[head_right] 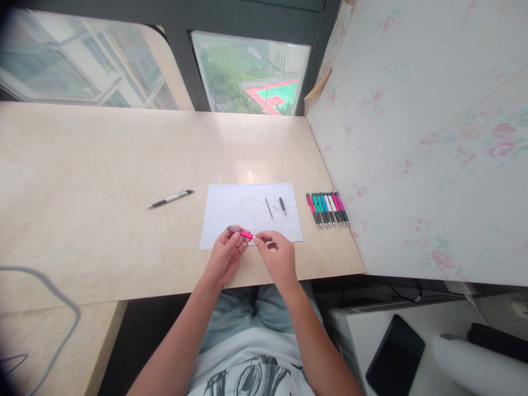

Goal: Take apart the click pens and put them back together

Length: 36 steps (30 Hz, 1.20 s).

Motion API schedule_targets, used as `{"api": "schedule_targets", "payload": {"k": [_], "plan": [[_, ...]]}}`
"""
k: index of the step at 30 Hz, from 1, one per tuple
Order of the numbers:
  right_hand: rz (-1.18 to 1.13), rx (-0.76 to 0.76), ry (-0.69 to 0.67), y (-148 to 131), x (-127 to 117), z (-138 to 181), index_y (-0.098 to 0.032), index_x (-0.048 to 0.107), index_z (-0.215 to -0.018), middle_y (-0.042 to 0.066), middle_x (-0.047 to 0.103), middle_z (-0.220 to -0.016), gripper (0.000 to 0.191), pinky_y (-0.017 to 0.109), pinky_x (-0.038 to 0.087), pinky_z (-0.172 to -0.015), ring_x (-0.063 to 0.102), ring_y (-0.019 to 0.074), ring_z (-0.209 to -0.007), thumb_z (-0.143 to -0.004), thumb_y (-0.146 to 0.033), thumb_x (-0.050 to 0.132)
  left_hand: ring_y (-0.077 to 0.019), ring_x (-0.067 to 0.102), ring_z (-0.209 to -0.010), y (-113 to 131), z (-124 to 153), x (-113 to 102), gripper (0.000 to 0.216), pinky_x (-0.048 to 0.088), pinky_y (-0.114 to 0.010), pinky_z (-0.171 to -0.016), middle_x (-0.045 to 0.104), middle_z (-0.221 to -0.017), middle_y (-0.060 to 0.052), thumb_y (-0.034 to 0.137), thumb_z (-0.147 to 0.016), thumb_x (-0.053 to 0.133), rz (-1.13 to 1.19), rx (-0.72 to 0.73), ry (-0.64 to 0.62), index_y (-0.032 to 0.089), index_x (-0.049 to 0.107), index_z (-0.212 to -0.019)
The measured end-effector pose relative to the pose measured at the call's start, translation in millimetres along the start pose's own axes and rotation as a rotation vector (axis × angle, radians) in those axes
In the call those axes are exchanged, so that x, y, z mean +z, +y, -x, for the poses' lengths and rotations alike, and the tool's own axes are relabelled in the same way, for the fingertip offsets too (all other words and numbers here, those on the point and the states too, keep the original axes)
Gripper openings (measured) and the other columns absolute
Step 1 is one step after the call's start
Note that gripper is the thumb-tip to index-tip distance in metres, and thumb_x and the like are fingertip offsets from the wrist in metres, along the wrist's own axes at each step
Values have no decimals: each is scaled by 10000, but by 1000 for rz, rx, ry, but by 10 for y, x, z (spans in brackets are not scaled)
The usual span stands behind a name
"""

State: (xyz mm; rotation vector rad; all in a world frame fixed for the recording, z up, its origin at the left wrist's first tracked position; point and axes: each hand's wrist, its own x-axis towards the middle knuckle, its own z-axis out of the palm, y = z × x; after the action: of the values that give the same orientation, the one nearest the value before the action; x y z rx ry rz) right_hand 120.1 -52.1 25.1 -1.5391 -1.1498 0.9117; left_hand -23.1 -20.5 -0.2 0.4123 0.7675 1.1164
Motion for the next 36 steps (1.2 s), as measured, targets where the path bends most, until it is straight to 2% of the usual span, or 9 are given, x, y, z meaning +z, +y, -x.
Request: {"api": "schedule_targets", "payload": {"k": [6,10,20,29,36], "plan": [[228,-299,-10,-245,-43,24,-234,717,-870,41,733,-842,135,313,521,-686,652,183,-758,-912,-295,605,-73,652,-753,-16,15,-47,260,535,-157,-708,701,-881,-26,236,-761,814,97,-41,-42,151,668,-959],[302,-403,-29,-358,17,22,-232,704,-873,42,725,-829,147,307,524,-670,644,176,-757,-929,-256,570,-51,640,-709,-3,22,-64,248,542,-136,-702,703,-895,-24,222,-765,809,192,-67,-45,155,668,-957],[340,-457,-24,-402,233,17,-236,682,-899,47,715,-846,120,314,537,-652,632,175,-758,-929,-237,565,-51,658,-743,22,30,-104,248,553,-134,-733,697,-904,-9,243,-777,805,330,-65,-51,170,655,-961],[348,-468,-23,-414,289,39,-237,688,-907,45,724,-856,112,308,537,-652,645,177,-770,-932,-239,579,-56,663,-772,11,18,-133,233,547,-129,-733,703,-918,-16,248,-788,794,399,-62,-58,169,659,-961],[352,-446,-8,-403,291,64,-240,693,-898,44,723,-853,118,319,543,-663,643,177,-762,-929,-254,580,-65,657,-757,13,24,-123,240,551,-158,-732,699,-924,-18,257,-792,790,362,-64,-46,172,648,-966]]}}
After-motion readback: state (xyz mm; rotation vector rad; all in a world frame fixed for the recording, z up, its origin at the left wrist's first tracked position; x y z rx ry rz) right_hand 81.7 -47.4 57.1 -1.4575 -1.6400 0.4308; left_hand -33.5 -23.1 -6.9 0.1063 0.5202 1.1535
